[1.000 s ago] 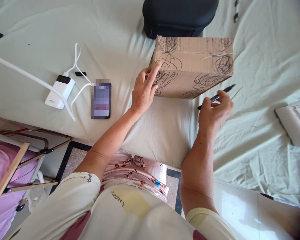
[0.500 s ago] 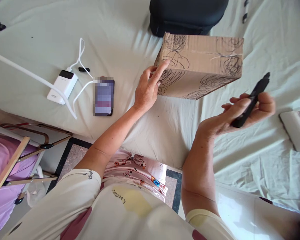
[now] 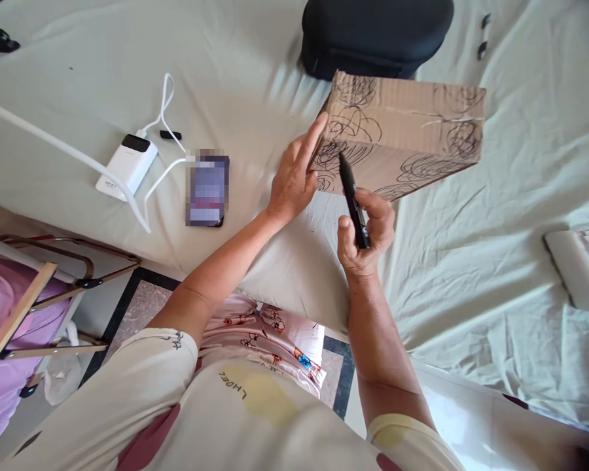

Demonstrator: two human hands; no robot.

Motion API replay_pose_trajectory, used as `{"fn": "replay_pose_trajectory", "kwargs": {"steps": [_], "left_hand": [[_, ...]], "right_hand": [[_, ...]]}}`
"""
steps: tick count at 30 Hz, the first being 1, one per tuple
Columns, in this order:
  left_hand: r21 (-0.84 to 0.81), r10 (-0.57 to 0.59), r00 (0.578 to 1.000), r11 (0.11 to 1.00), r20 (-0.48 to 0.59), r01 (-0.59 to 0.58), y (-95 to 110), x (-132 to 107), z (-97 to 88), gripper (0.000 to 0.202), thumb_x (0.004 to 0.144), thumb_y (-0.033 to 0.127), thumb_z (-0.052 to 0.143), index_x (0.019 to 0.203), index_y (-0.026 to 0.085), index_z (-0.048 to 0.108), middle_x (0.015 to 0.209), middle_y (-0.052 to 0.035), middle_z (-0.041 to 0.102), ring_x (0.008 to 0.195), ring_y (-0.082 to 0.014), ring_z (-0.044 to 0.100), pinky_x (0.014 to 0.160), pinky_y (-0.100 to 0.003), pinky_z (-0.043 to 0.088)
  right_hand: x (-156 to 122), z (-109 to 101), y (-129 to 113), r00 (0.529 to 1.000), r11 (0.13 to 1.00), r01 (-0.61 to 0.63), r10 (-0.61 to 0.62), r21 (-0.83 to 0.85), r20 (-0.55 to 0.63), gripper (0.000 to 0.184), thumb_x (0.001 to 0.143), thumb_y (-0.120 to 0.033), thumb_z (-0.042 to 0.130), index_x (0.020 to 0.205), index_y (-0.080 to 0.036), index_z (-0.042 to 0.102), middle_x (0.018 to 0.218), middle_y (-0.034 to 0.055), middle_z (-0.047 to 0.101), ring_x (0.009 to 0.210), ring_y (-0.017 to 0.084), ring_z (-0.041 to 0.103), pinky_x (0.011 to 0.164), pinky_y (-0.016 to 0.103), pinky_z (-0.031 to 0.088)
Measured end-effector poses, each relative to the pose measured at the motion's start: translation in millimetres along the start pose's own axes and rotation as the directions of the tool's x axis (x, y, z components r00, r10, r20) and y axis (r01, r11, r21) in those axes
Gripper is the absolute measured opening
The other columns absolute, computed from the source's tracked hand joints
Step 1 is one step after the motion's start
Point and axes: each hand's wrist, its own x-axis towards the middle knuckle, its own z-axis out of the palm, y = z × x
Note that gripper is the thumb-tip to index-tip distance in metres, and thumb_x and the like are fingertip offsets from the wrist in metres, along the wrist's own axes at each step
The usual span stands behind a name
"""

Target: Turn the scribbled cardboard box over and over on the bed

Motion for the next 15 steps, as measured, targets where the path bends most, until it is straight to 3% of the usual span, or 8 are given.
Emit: {"fn": "replay_pose_trajectory", "kwargs": {"steps": [4, 7, 11, 15], "left_hand": [[-0.047, 0.006, 1.000, 0.999, -0.012, -0.006, -6.2, -0.9, 4.8, 0.067, 0.103, 0.028, 0.042, 0.164, 0.029, 0.015, 0.153, -0.0124, 0.050, 0.134, -0.0227, 0.055, 0.119, -0.036, 0.045], [-0.055, -0.008, 1.000, 0.998, 0.001, 0.008, -10.5, -1.3, 8.1, 0.062, 0.105, 0.031, 0.038, 0.164, 0.031, 0.016, 0.145, -0.0106, 0.054, 0.130, -0.0224, 0.056, 0.117, -0.036, 0.045], [-0.051, -0.031, 0.999, 0.998, 0.015, 0.031, -8.7, -1.4, 6.8, 0.062, 0.106, 0.033, 0.038, 0.164, 0.030, 0.016, 0.141, -0.0103, 0.056, 0.127, -0.0217, 0.057, 0.115, -0.035, 0.046], [0.016, -0.052, 0.997, 0.999, 0.056, 0.051, -4.0, -1.1, 2.2, 0.064, 0.106, 0.033, 0.036, 0.168, 0.029, 0.016, 0.147, -0.0113, 0.055, 0.135, -0.0237, 0.057, 0.119, -0.042, 0.046]], "right_hand": [[3.0, -1.7, -0.8, 0.994, 0.997, -0.048, 0.053, -0.052, 0.099, 0.029, 0.101, -0.039, 0.062, 0.126, -0.025, 0.066, 0.115, 0.0078, 0.076, 0.108, 0.024, 0.074, 0.096, 0.042, 0.061], [2.0, -2.1, 1.0, 0.987, 0.990, -0.111, 0.120, -0.089, 0.105, 0.027, 0.101, -0.038, 0.063, 0.123, -0.024, 0.069, 0.111, 0.0066, 0.078, 0.101, 0.022, 0.075, 0.093, 0.039, 0.061], [-0.2, -4.4, 1.3, 0.965, 0.960, -0.257, 0.261, -0.114, 0.026, 0.034, 0.101, -0.049, 0.058, 0.117, -0.022, 0.070, 0.103, 0.0063, 0.077, 0.092, 0.021, 0.076, 0.089, 0.040, 0.062], [0.6, -9.0, 4.2, 0.904, 0.890, -0.418, 0.389, -0.180, -0.175, 0.056, 0.101, -0.071, 0.041, 0.113, -0.022, 0.066, 0.104, 0.0080, 0.071, 0.088, 0.021, 0.076, 0.084, 0.043, 0.063]]}}
